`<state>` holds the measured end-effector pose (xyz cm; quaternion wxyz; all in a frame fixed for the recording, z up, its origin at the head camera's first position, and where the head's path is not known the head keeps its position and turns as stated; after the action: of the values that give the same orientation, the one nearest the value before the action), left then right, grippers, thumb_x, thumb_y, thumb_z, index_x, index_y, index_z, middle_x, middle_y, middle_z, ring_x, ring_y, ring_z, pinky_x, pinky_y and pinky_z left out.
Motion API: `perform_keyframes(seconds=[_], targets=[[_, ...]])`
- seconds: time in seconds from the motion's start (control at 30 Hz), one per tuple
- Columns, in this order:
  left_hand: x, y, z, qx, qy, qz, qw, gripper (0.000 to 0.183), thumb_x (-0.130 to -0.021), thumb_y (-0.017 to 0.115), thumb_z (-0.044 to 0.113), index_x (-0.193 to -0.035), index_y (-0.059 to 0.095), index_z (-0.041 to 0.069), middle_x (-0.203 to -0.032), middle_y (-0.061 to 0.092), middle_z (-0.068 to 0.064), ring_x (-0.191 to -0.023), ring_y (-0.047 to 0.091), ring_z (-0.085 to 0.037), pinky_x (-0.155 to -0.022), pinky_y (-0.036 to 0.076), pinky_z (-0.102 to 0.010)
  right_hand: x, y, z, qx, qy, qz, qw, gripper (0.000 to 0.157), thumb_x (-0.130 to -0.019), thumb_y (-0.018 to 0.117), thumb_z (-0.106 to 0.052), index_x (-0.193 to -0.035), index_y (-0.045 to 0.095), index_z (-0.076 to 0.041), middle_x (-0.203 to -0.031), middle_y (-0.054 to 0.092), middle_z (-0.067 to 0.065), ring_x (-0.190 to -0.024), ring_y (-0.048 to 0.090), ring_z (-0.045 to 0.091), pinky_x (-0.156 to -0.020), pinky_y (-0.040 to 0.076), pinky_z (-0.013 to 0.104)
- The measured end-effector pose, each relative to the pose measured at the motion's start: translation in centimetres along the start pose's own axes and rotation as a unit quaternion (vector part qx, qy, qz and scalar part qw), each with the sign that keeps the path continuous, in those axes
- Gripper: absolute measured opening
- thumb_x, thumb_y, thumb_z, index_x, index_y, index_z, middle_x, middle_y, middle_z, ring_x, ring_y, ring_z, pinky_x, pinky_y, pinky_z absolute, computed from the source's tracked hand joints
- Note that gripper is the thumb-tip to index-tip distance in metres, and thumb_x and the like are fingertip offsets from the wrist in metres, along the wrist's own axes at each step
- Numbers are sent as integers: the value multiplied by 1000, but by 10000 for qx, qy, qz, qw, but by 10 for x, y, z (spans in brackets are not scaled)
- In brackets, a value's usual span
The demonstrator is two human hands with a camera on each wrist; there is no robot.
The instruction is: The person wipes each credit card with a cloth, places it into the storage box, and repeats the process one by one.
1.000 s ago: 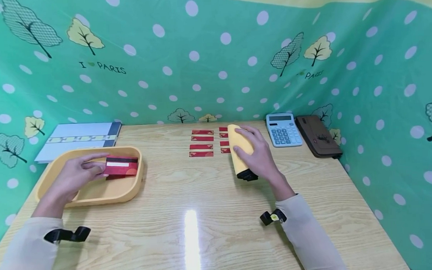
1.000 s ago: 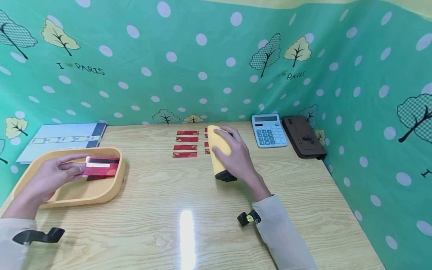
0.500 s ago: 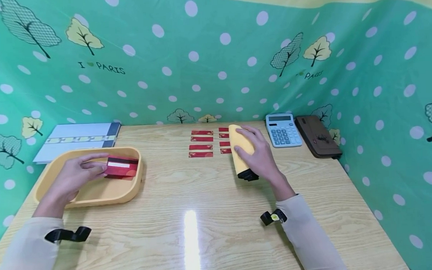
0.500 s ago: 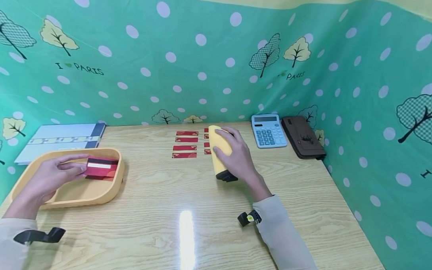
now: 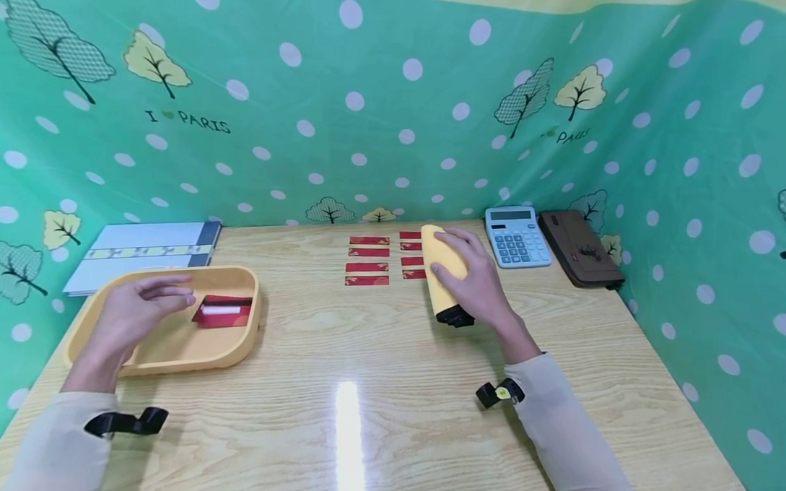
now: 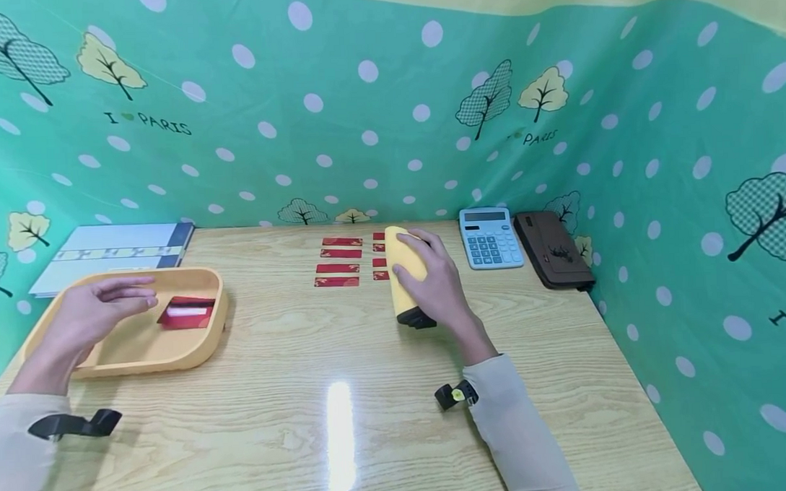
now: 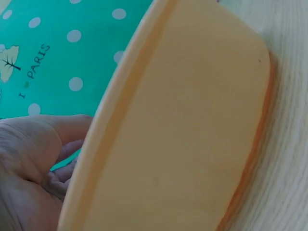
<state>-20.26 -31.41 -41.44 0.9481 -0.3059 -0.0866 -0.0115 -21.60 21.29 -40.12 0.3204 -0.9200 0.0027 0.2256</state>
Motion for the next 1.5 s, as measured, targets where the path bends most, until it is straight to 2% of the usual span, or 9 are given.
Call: perform_keyframes(seconds=[0.13, 0.33, 0.4, 0.5, 0.63, 0.77, 0.97, 1.23, 1.5], targets=[[4, 5, 9, 220, 117, 178, 9995, 64, -96, 74, 39, -145, 54, 3, -94, 69, 35, -88, 65, 15, -76, 49, -3, -1, 0, 0, 23, -16, 15, 10000, 52, -95, 74, -16, -145, 60, -15, -152, 51, 13, -142, 48, 33, -117, 43, 59], [13, 33, 40, 544, 957, 404, 9931, 50, -98, 73, 25, -138, 59, -2, -98, 72, 26, -89, 68, 11, -79, 55, -5, 0, -2, 2, 34, 37, 27, 10000, 51, -95, 74, -17, -144, 61, -16, -152, 51, 12, -141, 49, 34, -116, 43, 58], [16, 44, 53, 630, 1254, 362, 9894, 46, -97, 74, 22, -134, 61, -3, -99, 73, 22, -90, 70, 9, -79, 57, -7, 0, -2, 2, 35, 82, 46, 9999, 52, -94, 74, -17, -144, 60, -16, -152, 51, 12, -141, 48, 34, -117, 42, 58], [19, 62, 72, 724, 1521, 141, 9856, 43, -97, 74, 22, -131, 64, -1, -101, 73, 19, -91, 70, 6, -79, 59, -11, -1, -3, 3, 26, 127, 92, 9999, 52, -94, 75, -16, -145, 60, -16, -152, 51, 12, -142, 47, 34, -117, 41, 59], [18, 86, 95, 693, 1649, -285, 9835, 38, -97, 75, 22, -130, 66, 5, -107, 75, 8, -94, 71, 3, -78, 60, -14, -1, -5, 5, 29, 87, 126, 9999, 53, -94, 75, -16, -145, 60, -15, -151, 51, 12, -142, 48, 33, -117, 42, 57], [10, 109, 108, 681, 1641, -626, 9821, 35, -96, 75, 17, -129, 68, 9, -117, 75, -10, -98, 71, -4, -84, 60, -16, -2, -7, 5, 2, 25, 188, 9998, 52, -94, 75, -15, -144, 61, -14, -151, 52, 13, -141, 49, 34, -117, 42, 57], [-5, 141, 116, 910, 1401, -1034, 9805, 35, -93, 76, 11, -128, 69, 10, -125, 71, -20, -105, 71, -18, -86, 60, -19, -2, -7, 5, -36, 48, 175, 9998, 53, -94, 75, -14, -144, 61, -15, -151, 52, 12, -141, 48, 34, -117, 41, 58], [-30, 180, 119, 793, 1352, -1156, 9809, 41, -93, 74, 9, -132, 66, 3, -129, 69, -21, -111, 67, -28, -88, 58, -27, -2, -8, 6, -38, 47, 152, 9999, 53, -93, 75, -13, -144, 61, -15, -151, 51, 12, -141, 48, 34, -117, 41, 58], [-55, 201, 110, 834, 943, -1148, 9854, 41, -93, 76, 12, -132, 67, 7, -127, 70, -15, -109, 63, -24, -83, 54, -24, -2, -9, 7, -35, 45, 176, 9998, 54, -93, 76, -13, -144, 61, -15, -151, 51, 12, -141, 48, 33, -117, 41, 58]])
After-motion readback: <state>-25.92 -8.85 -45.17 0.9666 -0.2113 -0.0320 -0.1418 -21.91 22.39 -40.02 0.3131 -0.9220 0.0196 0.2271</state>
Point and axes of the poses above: each hand's wrist, its own x-axis away from the middle knuckle, its own y-axis out of the palm, z = x × y, the point moved 1 cm from there along -x, towards the middle knuckle
